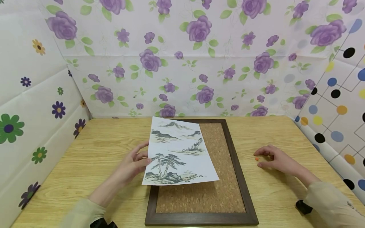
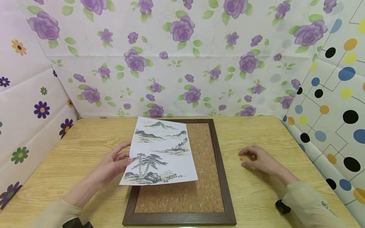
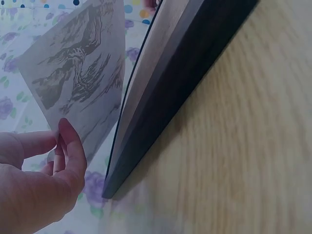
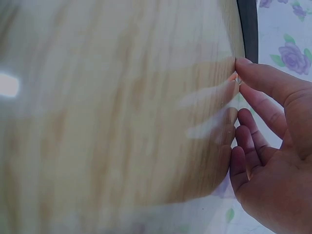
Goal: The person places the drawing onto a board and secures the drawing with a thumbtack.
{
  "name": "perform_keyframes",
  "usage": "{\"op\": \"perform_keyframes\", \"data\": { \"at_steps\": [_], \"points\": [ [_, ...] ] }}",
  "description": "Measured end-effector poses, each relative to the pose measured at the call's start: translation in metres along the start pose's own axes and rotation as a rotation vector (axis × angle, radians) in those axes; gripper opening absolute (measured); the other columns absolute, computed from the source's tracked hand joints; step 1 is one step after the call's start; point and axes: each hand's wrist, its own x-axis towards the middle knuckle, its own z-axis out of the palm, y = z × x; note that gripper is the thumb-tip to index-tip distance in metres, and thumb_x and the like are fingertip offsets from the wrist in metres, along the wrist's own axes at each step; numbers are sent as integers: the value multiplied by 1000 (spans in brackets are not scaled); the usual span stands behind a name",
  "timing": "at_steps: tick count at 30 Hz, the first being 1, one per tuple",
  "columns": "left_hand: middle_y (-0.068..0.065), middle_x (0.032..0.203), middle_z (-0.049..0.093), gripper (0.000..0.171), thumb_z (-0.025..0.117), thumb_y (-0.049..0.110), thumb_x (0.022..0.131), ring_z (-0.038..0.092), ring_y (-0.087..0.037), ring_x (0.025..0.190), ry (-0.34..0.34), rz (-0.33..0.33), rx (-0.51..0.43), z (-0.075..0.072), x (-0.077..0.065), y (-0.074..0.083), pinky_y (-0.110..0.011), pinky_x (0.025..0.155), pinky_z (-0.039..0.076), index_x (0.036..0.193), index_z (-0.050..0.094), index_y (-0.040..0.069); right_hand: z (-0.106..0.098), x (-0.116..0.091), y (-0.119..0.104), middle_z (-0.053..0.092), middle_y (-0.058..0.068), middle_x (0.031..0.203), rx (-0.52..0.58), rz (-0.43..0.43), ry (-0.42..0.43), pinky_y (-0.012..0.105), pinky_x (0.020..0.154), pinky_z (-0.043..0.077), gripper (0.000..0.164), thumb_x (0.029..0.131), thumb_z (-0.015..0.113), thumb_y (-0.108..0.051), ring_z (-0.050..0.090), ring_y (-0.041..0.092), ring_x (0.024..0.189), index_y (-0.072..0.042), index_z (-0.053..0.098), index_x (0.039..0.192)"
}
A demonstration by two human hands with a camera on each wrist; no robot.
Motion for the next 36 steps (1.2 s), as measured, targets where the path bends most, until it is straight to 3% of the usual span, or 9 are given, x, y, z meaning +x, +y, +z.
{"op": "perform_keyframes", "data": {
  "at_steps": [12, 20, 36],
  "points": [
    [6, 97, 58, 76, 60, 1, 93, 59, -8, 88, -7, -35, 23, 27, 4, -11, -24, 77, 53, 157, 22, 16, -1, -2, -2, 62, 4, 115, 7, 2, -12, 22, 69, 42, 30, 88, 75, -28, 51, 7, 92, -19, 68, 116],
    [0, 100, 58, 76, 62, 3, 92, 62, -15, 96, 1, -27, 77, 41, 8, -20, -32, 89, 55, 157, 25, 18, -2, -3, -6, 63, 4, 114, 7, -1, -12, 22, 69, 42, 30, 88, 75, -26, 51, 6, 92, -17, 67, 116],
    [-7, 101, 57, 78, 62, 5, 92, 62, -13, 86, -14, 9, 188, 61, 7, -26, -31, 79, 58, 158, 23, 20, -3, -2, -6, 63, 4, 113, 4, 14, -9, 21, 68, 42, 25, 89, 74, -27, 51, 7, 90, -19, 68, 111]
  ]
}}
